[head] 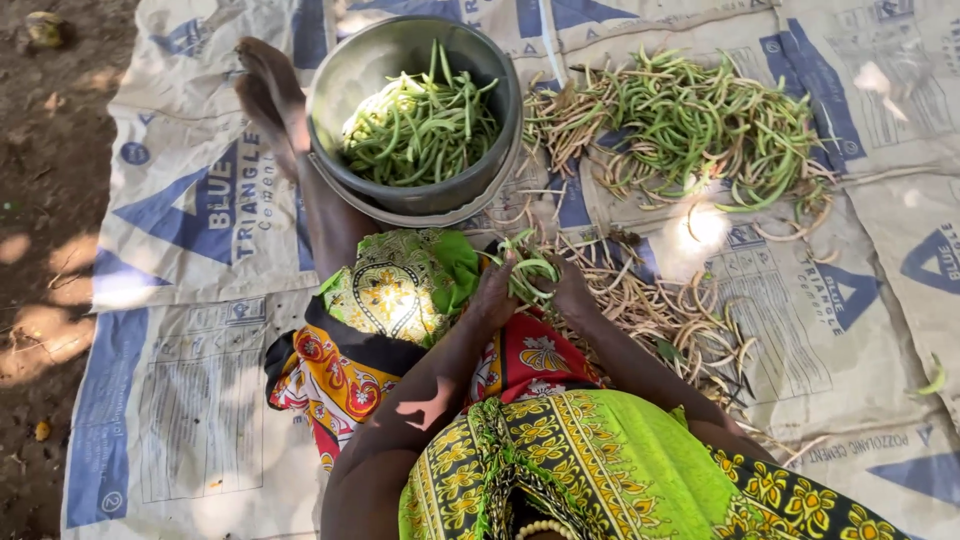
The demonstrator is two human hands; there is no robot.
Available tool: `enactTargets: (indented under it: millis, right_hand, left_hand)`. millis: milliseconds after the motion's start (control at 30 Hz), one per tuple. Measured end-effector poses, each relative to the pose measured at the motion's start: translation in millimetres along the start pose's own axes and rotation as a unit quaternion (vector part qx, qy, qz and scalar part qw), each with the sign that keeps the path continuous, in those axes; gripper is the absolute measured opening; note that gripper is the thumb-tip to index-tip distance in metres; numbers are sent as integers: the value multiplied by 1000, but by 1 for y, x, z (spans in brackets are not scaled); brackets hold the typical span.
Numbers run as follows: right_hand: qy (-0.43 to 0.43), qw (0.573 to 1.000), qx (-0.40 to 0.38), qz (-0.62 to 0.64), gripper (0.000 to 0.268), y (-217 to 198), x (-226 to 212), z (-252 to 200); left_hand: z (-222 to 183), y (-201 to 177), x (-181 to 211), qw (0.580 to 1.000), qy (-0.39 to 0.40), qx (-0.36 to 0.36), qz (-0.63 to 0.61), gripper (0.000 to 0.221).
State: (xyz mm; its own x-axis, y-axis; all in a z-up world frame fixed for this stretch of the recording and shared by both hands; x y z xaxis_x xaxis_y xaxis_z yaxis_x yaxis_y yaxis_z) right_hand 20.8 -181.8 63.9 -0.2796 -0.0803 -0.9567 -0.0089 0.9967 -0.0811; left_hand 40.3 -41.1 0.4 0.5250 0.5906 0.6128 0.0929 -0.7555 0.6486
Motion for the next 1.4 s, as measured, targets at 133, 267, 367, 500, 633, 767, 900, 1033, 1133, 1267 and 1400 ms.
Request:
enactTargets:
  millis: [133,267,367,500,633,767,900,1033,1133,1267,1400]
  right_hand:
    - [53,995,-26,-84,76,0,6,5]
    - [68,978,-74,-181,77,0,-3,-2]
    - [23,984,-10,-179,58,-13,16,9]
    - [32,996,79,9,76,-18,-14,-10]
    - [42,991,-76,100,95,23,-24,-20]
    - [60,982,-100,150,73,39,15,-15]
    - [50,974,-91,204,63,24,115,25]
    - [81,929,-47,358,64,20,67,13]
    - [109,912,-19,395,85,12,65,5]
    - [52,924,-30,377,38,-26,138,46]
    - [74,926,36,368,24,-58,105,28]
  left_hand:
    - [22,-2,-4,988,75,-126,-42,49]
    - [33,-22,-15,994,56,-92,14,44]
    - [-34,24,27,995,-51,45,79,115]
    - [27,-44,-20,995,-39,14,90,103]
    - [-1,3,-6,974,3,-65,215,60]
    - [-29,40,12,886,14,-102,453,81]
    - [-20,23,-9,884,-19,-157,440,62]
    - [-8,30,-3,808,50,-224,543,101]
    - [-15,33,-2,781,29,-219,584,120]
    - [-59,60,13,633,15,-191,750,122]
    - [-3,-10,-64,535,35,-207,818,121]
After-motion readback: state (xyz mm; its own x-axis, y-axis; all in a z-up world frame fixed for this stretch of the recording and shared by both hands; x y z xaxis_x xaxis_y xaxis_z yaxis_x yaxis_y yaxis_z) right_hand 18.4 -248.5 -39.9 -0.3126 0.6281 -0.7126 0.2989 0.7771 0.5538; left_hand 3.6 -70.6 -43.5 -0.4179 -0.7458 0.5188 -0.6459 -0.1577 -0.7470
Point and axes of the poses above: each hand's wrist, its own z-axis towards the middle knuckle, its own y-axis out of the palm, x = y × z, the point moved 8 cm from there along z, towards the middle knuckle, and after that the axes turned 3 degrees about -x, right-handed, at the moved point
